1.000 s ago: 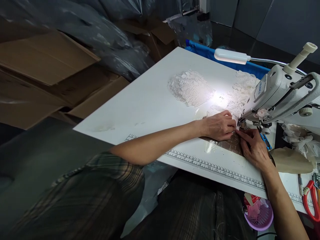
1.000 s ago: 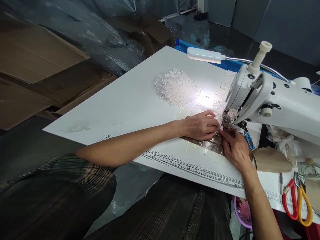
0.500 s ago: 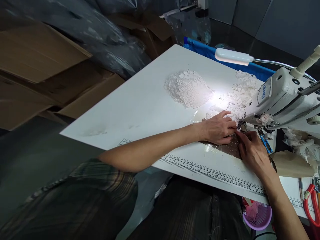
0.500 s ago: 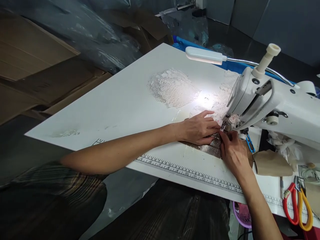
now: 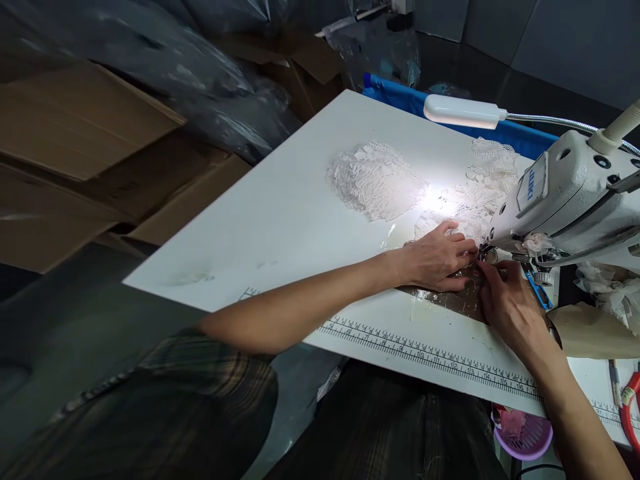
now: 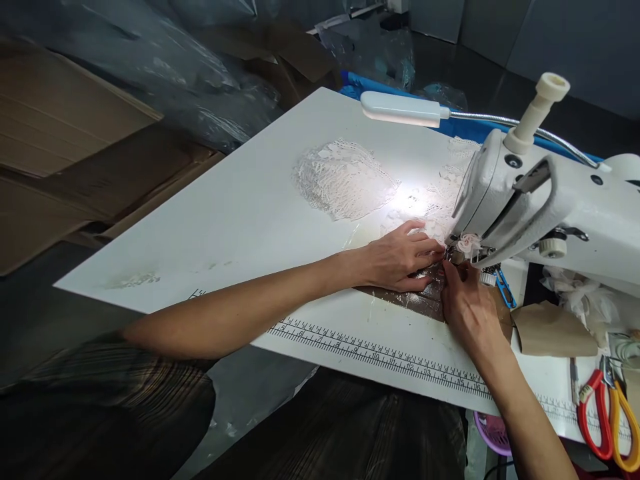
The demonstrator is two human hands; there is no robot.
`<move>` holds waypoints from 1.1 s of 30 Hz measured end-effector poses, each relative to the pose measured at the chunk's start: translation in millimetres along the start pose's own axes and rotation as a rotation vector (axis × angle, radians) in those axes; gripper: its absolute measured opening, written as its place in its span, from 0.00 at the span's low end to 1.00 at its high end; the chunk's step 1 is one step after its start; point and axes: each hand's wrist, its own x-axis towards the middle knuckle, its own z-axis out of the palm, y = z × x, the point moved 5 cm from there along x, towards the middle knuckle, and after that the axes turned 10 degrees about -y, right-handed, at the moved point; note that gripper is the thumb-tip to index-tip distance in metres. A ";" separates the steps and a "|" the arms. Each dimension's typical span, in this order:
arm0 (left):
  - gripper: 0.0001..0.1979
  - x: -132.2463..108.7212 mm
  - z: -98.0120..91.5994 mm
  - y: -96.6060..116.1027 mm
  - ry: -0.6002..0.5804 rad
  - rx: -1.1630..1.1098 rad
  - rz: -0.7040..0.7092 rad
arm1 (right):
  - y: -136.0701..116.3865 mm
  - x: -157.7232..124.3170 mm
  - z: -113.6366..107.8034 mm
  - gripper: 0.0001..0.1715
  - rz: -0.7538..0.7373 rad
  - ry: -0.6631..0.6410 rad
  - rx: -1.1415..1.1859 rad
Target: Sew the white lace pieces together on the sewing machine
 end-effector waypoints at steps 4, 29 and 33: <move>0.18 0.4 0.3 -2.0 -0.025 -0.020 -0.024 | 20.7 -7.6 -10.3 0.22 -0.003 0.042 0.203; 0.19 -0.3 8.0 -13.2 0.112 -0.061 -0.289 | 31.1 -40.9 4.1 0.16 -0.019 0.276 0.276; 0.18 10.1 10.2 -27.7 0.011 -0.069 -0.204 | 29.7 -39.4 6.7 0.16 -0.044 0.273 0.265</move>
